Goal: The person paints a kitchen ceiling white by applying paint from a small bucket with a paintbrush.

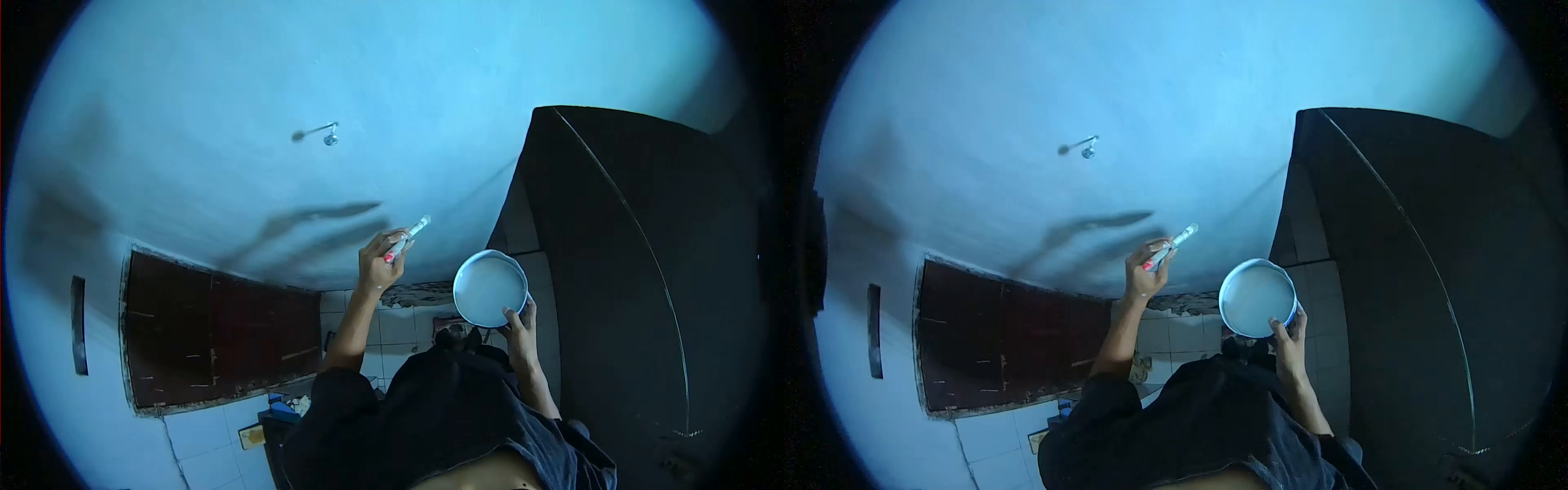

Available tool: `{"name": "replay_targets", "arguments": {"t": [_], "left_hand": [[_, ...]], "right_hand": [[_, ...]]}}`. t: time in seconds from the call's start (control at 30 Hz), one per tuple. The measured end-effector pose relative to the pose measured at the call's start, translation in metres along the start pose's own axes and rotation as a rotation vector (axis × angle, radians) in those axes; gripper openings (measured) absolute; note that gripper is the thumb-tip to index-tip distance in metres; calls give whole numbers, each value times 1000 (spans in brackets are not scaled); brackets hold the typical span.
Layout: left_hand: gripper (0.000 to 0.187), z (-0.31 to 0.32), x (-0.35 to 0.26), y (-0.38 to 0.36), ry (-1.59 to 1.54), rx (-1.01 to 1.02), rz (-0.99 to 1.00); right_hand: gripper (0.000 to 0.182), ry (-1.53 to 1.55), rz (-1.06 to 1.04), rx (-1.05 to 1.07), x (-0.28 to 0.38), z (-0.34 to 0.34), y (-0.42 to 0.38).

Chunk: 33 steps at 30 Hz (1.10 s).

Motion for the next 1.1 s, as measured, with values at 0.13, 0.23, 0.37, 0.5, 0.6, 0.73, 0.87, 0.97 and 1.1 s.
{"name": "replay_targets", "arguments": {"t": [0.13,0.23,0.37,0.5,0.6,0.73,0.87,0.97,1.1], "left_hand": [[11,-22,-26,16,-114,-32,-101],[12,-45,-58,38,-80,-48,-145],[14,-51,-77,56,-118,89,-156],[13,-41,-104,70,-195,165,-118],[14,-30,-114,74,-160,193,-56],[14,-20,-129,80,-154,250,-29],[13,-6,-149,81,-175,325,-8],[18,18,-166,70,-178,430,103],[30,45,-184,52,-109,513,185]], "right_hand": [[63,64,-17,32,-2,4,5],[58,139,-21,49,-5,10,9],[62,221,-53,98,3,18,10],[66,284,-72,154,10,25,6],[64,327,-96,154,12,28,3],[57,366,-107,143,8,27,5],[59,324,-138,86,5,21,7],[63,329,-182,46,11,19,7],[63,334,-200,13,10,17,8]]}}
Point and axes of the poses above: each hand's wrist, its own y-axis towards the middle knuckle, its own z-axis out of the palm, x = y × z, the point moved 7 cm from there along y, towards the middle knuckle, and after that the axes turned 9 degrees about x, right-handed, at the moved point
